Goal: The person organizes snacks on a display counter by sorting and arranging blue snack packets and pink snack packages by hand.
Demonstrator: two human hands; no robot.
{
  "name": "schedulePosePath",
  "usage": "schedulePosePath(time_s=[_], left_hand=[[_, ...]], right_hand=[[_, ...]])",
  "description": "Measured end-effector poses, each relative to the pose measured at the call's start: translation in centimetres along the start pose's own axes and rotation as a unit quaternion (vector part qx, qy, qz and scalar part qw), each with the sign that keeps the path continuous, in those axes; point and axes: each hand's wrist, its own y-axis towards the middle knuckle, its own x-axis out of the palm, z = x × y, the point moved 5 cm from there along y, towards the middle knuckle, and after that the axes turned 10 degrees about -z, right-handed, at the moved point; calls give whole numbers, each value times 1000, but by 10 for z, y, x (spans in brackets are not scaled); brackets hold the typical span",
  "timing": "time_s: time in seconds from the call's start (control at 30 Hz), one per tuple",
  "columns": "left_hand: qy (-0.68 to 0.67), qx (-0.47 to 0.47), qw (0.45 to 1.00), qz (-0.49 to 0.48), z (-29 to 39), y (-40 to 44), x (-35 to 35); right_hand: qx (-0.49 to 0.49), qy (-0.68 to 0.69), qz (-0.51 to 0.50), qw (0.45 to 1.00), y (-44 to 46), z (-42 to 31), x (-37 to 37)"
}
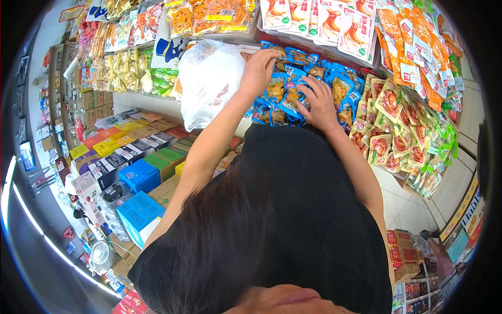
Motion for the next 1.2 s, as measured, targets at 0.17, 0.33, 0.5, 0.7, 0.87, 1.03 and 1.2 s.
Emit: schedulePosePath(time_s=[0.17,0.33,0.5,0.7,0.87,1.03,1.2], left_hand=[[-8,-84,989,-125,-20,-26,25],[-4,-65,992,-111,-16,-25,25],[-13,-63,992,-111,-16,-25,26],[-7,-49,994,-100,-16,-27,28],[15,-12,998,-60,-17,-28,34],[24,-13,999,-37,-19,-29,36],[17,-17,999,-30,-18,-30,35]], right_hand=[[-2,4,2,1000,1,-1,-1],[-2,7,5,1000,1,0,0],[-3,8,6,1000,1,-1,-1],[1,5,-1,1000,1,1,0],[2,5,-3,1000,1,1,0],[1,7,0,1000,1,2,1],[-1,7,-1,1000,1,1,1]])
